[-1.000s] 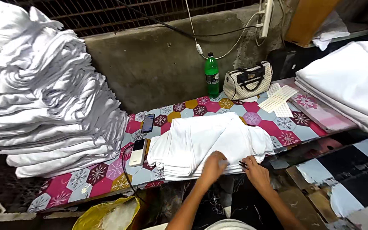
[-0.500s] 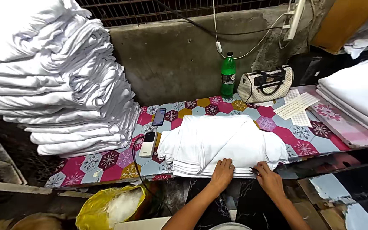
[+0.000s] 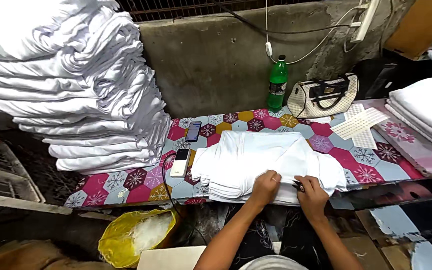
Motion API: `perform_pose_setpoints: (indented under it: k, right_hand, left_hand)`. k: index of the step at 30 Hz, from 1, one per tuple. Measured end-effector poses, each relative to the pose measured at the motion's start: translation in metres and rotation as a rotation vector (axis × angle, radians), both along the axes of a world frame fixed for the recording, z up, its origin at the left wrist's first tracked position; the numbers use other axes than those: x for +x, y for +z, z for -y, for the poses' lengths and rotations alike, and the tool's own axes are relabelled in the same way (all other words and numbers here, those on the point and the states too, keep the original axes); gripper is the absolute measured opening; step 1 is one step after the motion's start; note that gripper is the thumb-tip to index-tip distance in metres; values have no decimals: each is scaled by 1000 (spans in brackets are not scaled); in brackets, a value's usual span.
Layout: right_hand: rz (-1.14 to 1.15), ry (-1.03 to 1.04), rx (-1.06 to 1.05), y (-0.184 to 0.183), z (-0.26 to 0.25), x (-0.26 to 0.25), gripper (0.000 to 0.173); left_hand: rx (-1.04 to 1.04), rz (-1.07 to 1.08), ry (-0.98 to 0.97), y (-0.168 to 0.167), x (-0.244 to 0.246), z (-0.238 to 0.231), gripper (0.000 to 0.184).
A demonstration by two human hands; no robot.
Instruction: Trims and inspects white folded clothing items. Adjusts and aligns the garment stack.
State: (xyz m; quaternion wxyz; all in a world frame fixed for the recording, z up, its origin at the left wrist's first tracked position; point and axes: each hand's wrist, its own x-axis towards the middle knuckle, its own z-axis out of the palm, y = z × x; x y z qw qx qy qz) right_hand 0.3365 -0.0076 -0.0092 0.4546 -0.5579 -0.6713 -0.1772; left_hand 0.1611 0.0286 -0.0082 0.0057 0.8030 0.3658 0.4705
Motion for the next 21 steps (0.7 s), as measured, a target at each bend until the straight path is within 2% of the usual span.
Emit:
perform_pose_setpoints:
  k: [2, 4, 6, 8, 11, 14, 18, 21]
  right_hand:
    - [5, 1, -143, -12, 7, 4, 28]
    - [-30, 47, -505, -23, 25, 8, 32]
    - [-100, 113, -932, -24, 43, 11, 26]
    - [-186, 177, -1143, -17, 51, 15, 33]
    - [-364, 273, -1152, 1, 52, 21, 37]
    - [-402, 328, -1102, 22, 37, 16, 38]
    - [-370, 313, -943, 13, 20, 1, 37]
    - [-329, 257, -860, 1, 17, -3, 35]
  left_hand:
    - [-79, 87, 199, 5, -20, -17, 8]
    - [-351, 139, 373, 0, -50, -26, 12]
    - [-685, 167, 426, -5, -77, -26, 22]
    - [-725, 229, 446, -4, -89, -14, 25]
    - [-603, 295, 430, 10, -70, 15, 20]
    - [-617, 301, 233, 13, -36, 30, 16]
    - [-717, 148, 137, -11, -8, 24, 23]
    - [-649, 60, 162, -35, 0, 24, 20]
